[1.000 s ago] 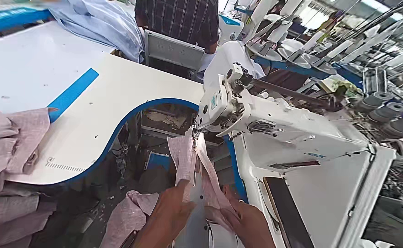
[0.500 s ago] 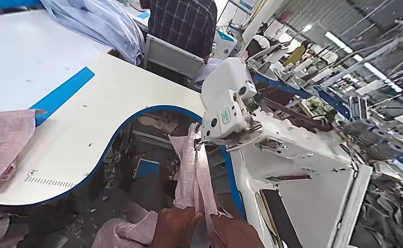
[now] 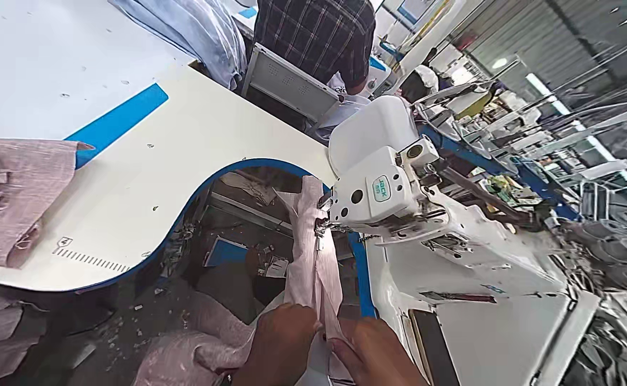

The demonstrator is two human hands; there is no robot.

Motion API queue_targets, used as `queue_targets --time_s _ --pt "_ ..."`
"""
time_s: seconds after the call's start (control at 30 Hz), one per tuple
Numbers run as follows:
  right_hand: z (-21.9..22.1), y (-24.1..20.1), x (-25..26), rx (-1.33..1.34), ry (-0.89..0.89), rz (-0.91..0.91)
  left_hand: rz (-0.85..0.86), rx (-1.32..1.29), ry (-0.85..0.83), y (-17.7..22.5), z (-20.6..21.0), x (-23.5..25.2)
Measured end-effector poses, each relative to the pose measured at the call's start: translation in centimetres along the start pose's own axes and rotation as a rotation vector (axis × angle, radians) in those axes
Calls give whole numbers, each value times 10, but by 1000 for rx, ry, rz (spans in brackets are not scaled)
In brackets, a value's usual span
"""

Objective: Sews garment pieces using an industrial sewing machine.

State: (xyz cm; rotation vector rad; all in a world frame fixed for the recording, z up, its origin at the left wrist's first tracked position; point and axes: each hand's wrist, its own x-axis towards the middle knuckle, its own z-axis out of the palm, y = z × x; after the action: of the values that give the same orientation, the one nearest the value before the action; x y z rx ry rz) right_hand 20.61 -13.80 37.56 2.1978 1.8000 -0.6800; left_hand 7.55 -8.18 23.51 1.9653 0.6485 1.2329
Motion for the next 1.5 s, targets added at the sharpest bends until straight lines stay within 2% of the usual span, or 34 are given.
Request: queue_targets --time_s 0.07,0.13,0.23,0.27,0.3,0.4,0.47,0.5,0.53,0.63,0.7,0.77,0.9,1.07,1.13,1.23,1.33,1.5 --pt "0 6 4 7 -9 -68 7 -6 66 -2 10 5" --pt "2 13 11 5 -57 -107 -124 32 15 6 9 12" --pt "-3 19 7 -28 -168 -126 -454 -34 -394 34 -28 17" --pt "-3 21 5 -20 -199 -148 -463 -59 -468 36 -38 13" --pt "-1 24 3 -7 -218 -171 -402 -65 -478 34 -42 5" --pt "5 27 -1 27 -180 -233 -99 -71 -233 10 -30 -9" --pt "15 21 -10 70 -48 -244 -12 -54 -92 1 -15 -5" --pt "21 15 -17 81 70 -229 -30 -10 -70 2 -11 0" --pt "26 8 -23 72 197 -196 -87 44 -94 9 -10 5" --pt "40 -16 -31 -87 585 -68 -295 78 -344 33 -24 21" --pt "48 -30 -26 -227 744 -12 -262 130 -360 41 -24 23" --pt "57 -38 -18 -306 809 10 -212 185 -300 46 -23 15" --pt "60 -37 -1 -354 846 21 -250 166 -182 42 -15 8" --pt "51 -35 21 -380 839 80 -243 63 -51 21 6 22" --pt "58 -27 20 -294 863 122 -241 74 -88 17 8 29" --pt "63 -22 -1 -180 796 147 -313 43 -259 28 -12 28" --pt "55 -35 -2 -332 733 66 -267 -17 -291 26 -19 15" --pt "37 -44 20 -583 672 -76 -271 -70 -94 2 3 19"
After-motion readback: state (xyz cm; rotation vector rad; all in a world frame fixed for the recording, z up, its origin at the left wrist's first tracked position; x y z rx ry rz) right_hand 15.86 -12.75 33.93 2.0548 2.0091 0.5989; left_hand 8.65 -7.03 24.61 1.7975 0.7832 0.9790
